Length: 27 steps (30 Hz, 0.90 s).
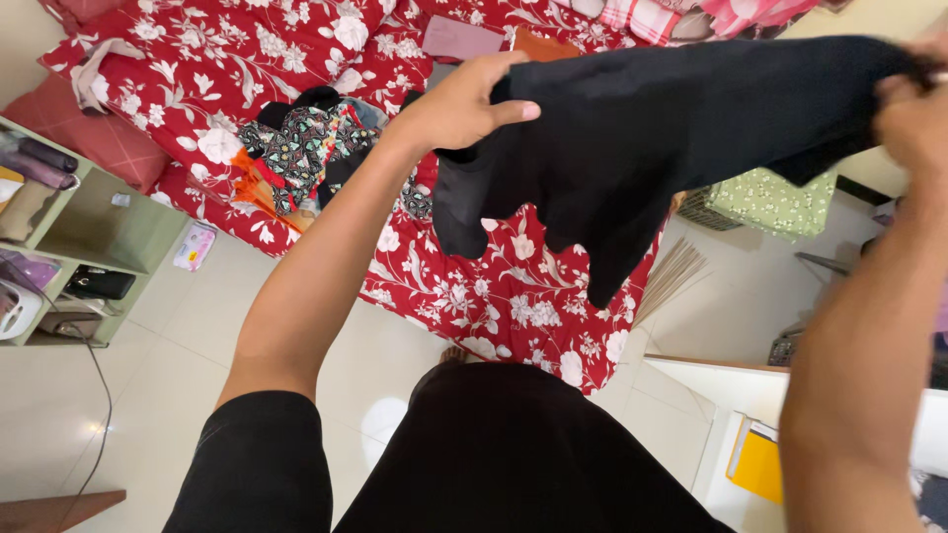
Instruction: The person folds several items of clothing on a bed, including a blue shirt, black pants, grey shorts, and a grey shirt, smoothing them by hand and placing them in a stack.
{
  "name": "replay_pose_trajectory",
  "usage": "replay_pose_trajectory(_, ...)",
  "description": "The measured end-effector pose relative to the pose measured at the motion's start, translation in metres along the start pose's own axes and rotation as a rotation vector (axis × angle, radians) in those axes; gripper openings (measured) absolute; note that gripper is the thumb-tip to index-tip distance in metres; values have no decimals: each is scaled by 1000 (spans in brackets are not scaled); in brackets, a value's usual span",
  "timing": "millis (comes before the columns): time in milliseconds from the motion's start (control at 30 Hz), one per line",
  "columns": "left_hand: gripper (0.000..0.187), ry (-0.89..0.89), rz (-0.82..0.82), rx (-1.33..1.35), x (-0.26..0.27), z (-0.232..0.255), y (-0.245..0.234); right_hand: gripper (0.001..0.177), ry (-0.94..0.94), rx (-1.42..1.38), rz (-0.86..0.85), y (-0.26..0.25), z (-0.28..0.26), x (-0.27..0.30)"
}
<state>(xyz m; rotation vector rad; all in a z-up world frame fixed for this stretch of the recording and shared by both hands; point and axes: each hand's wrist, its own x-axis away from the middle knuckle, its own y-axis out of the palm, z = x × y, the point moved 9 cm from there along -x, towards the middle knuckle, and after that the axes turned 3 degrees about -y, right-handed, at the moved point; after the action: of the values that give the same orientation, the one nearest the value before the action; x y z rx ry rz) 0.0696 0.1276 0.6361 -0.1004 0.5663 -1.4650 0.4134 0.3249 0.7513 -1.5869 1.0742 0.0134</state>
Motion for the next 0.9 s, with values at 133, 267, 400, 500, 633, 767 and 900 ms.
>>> replay_pose_trajectory(133,51,334,-67,-295,-25,58,46,75,-551,-351,-302,102,-149,15)
replay_pose_trajectory(267,48,42,-190,-295,-9,26,61,27,-395,-445,-507,146,-150,4)
replay_pose_trajectory(400,45,-347,-262,-215,46,-69,82,11,-204,-588,-525,134,-128,-3)
replay_pose_trajectory(500,22,-261,-79,157,63,-114,75,17,-250,-410,-425,100,-112,-11)
replay_pose_trajectory(633,17,-292,30,262,66,-132,26,15,-131,-405,-459,95,-78,-3)
replay_pose_trajectory(767,11,-408,111,172,54,-104,-18,23,-161,-336,-453,107,-52,21)
replay_pose_trajectory(900,23,-341,63,-89,42,-50,-33,24,-9,-117,-612,132,-7,43)
